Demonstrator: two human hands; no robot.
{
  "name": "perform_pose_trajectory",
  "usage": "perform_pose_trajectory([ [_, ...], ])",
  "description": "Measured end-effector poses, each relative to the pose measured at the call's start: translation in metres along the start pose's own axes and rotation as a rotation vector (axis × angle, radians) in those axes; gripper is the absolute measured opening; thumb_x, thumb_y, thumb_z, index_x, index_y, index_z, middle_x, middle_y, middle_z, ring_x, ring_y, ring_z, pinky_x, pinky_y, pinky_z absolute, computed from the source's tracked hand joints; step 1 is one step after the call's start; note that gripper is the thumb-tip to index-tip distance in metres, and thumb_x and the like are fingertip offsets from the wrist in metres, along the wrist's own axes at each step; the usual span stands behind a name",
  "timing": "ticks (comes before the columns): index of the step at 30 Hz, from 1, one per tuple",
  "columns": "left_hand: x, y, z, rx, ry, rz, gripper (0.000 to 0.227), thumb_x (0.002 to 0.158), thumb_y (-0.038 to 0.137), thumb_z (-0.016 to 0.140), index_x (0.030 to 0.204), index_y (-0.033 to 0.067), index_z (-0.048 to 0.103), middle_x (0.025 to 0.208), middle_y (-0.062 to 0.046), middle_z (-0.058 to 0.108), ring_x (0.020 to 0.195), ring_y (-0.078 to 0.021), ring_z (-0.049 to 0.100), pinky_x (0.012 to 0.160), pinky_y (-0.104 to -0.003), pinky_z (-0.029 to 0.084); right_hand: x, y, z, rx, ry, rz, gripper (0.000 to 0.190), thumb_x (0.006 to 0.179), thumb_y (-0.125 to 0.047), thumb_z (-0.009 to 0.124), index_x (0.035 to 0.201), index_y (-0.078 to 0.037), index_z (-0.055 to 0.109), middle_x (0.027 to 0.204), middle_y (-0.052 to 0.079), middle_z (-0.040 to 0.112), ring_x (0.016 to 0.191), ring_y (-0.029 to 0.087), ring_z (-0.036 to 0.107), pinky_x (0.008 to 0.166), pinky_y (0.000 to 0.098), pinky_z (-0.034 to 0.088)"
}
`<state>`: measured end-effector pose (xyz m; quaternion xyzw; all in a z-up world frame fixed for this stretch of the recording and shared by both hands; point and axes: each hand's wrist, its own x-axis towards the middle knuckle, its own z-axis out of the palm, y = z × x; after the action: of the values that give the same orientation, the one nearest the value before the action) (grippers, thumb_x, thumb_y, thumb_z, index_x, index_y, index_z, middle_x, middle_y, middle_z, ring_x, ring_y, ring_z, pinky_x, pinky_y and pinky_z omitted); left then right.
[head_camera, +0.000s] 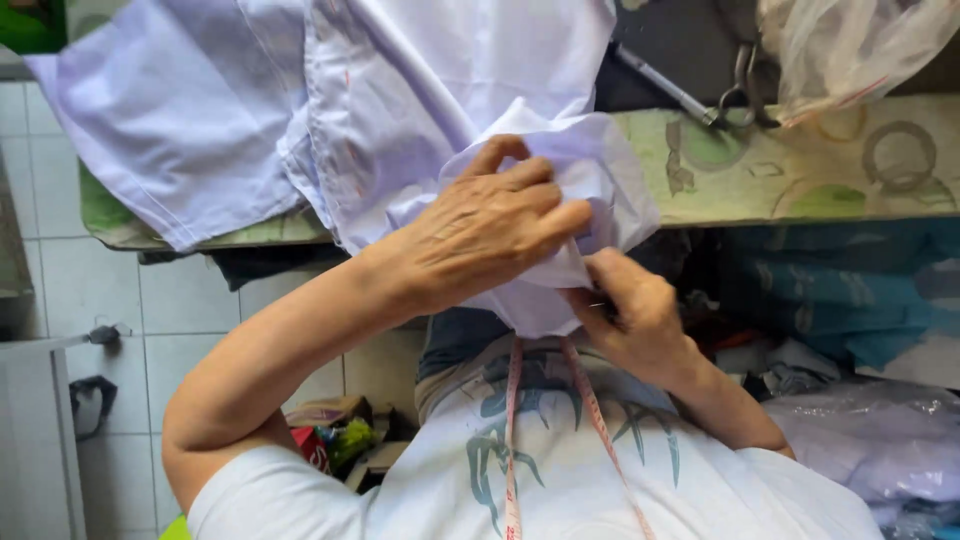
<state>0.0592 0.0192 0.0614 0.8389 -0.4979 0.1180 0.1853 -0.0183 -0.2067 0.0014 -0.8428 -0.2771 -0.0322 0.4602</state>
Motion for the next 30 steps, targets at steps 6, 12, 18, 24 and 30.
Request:
perform_pose_trajectory([
  [6,-0.022,-0.017,-0.011,0.264,0.087,-0.116,0.018,0.098,0.021,0.078,0.1,0.011,0.063,0.085,-0.005,0.066,0.086,-0.0231,0.057,0.086,-0.036,0.042,0.025,-0.014,-0.026,-0.043,0.104,-0.217,0.016,0.099,0.0,0.069,0.112,0.002,0.06,0.098,0.013,0.069,0.084,0.028,0.065,0.079,0.0356,0.055],
  [12,-0.019,-0.004,-0.03,0.333,0.323,-0.259,0.02,0.101,0.02,0.076,0.096,0.0061,0.063,0.084,-0.007,0.065,0.092,-0.0274,0.054,0.085,-0.04,0.038,0.052,0.0,-0.05,-0.138,0.184,-0.178,0.016,0.098,0.013,0.061,0.111,0.005,0.066,0.105,0.019,0.069,0.094,0.03,0.067,0.084,0.0373,0.055],
  [18,0.0,-0.02,0.016,-0.241,0.458,-0.368,0.007,0.104,0.012,0.061,0.1,0.0076,0.06,0.091,-0.008,0.064,0.087,-0.0248,0.054,0.085,-0.039,0.041,0.089,0.064,-0.06,-0.323,0.312,-0.058,0.015,0.102,0.015,0.074,0.11,0.003,0.068,0.099,0.013,0.065,0.085,0.025,0.056,0.076,0.0386,0.045],
  [24,-0.002,-0.017,0.039,-0.682,0.458,-0.717,0.01,0.097,0.017,0.073,0.093,0.0128,0.065,0.084,0.004,0.062,0.071,-0.008,0.05,0.065,-0.024,0.044,0.069,0.076,-0.066,-0.304,0.165,0.209,0.03,0.103,0.0,0.087,0.118,-0.004,0.062,0.098,0.008,0.062,0.085,0.02,0.055,0.077,0.0352,0.045],
  [30,-0.004,-0.009,0.038,-0.615,0.472,-0.698,0.011,0.097,0.016,0.072,0.092,0.0127,0.063,0.086,0.003,0.064,0.079,-0.0119,0.055,0.072,-0.026,0.045,0.05,0.011,-0.069,-0.342,0.322,0.043,0.026,0.127,-0.011,0.06,0.139,0.01,0.052,0.115,0.024,0.053,0.09,0.032,0.058,0.084,0.0441,0.048],
])
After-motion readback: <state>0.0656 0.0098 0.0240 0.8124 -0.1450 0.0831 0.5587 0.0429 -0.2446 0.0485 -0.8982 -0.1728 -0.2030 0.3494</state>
